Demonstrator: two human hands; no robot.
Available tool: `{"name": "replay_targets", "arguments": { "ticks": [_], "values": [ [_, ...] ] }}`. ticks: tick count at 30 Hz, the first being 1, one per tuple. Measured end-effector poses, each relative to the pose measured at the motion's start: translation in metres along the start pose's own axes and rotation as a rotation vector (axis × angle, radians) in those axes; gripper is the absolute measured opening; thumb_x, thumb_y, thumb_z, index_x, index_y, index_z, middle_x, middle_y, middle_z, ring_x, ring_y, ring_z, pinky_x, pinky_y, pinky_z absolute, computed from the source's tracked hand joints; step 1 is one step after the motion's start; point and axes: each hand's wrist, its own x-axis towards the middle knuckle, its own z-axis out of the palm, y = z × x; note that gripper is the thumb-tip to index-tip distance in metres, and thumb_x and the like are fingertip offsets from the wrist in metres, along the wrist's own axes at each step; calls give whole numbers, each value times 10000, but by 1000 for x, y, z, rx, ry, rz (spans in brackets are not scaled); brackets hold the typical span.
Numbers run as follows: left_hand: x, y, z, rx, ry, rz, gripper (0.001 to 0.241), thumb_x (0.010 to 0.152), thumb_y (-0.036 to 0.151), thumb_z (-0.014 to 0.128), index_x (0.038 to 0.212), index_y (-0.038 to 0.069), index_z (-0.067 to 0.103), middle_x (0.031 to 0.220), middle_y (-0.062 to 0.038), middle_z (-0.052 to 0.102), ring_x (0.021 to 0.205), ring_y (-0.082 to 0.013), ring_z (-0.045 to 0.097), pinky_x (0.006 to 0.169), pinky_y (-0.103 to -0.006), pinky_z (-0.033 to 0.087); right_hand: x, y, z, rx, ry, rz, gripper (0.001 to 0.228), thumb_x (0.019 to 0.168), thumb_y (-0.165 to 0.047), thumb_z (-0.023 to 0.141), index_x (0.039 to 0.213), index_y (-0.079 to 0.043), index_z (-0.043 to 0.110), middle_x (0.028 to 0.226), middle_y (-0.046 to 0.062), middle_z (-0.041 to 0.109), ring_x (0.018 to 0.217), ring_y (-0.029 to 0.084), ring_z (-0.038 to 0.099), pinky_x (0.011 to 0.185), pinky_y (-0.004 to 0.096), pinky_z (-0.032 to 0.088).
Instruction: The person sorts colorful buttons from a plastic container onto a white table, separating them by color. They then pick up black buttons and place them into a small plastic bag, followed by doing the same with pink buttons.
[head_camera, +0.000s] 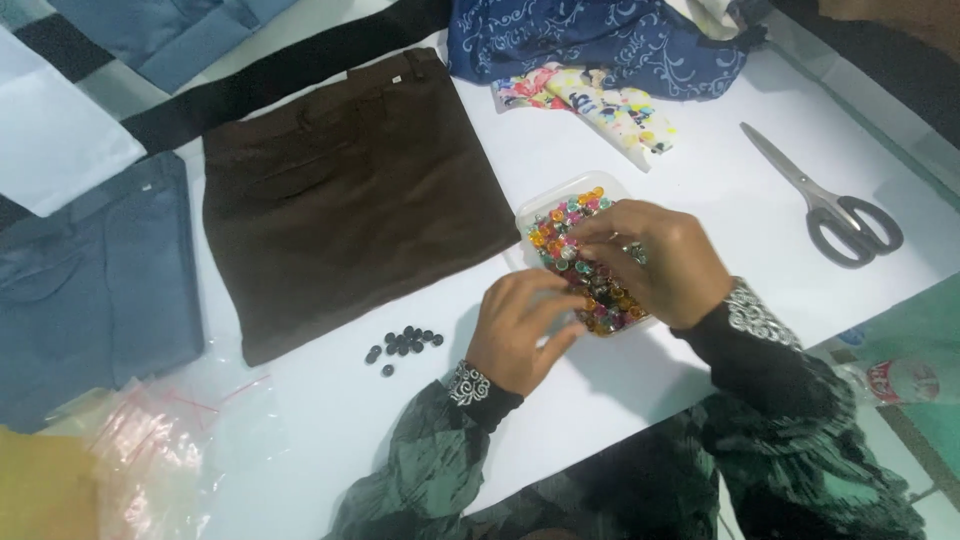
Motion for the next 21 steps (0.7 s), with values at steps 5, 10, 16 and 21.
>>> {"name": "replay_targets", "arguments": {
  "ticks": [5,10,16,21],
  "values": [
    [-10,1,7,123,-64,40,128,997,259,678,1030,142,720,1124,-58,633,1202,-303,634,1070,-512,481,-8,9,1,-266,-175,-40,280,782,-110,843,1059,-96,803,1040,136,779,1050,353,710,836,457,618],
    [-10,2,-1,105,-104,34,100,1001,232,675,1022,145,720,1125,-51,648,1214,-293,646,1082,-510,504,-4,25,20,-387,-336,-91,293,777,-121,836,1069,-129,811,1163,88,765,1173,347,650,909,459,565],
    [-19,-4,9,121,-79,67,115,1011,246,661,1062,158,714,1158,-44,636,1260,-278,629,1112,-489,480,1,54,21,-494,-218,-61,205,872,-129,790,1076,-136,805,1159,34,766,1167,266,668,910,351,553],
    [-15,4,-2,-4,-130,53,351,875,96,884,1187,60,726,1285,-158,679,1299,-364,604,1157,-580,487,-10,74,26,-434,-207,-351,271,903,-95,738,1172,-76,758,1186,113,726,1108,305,654,1008,416,502]
  ]
}}
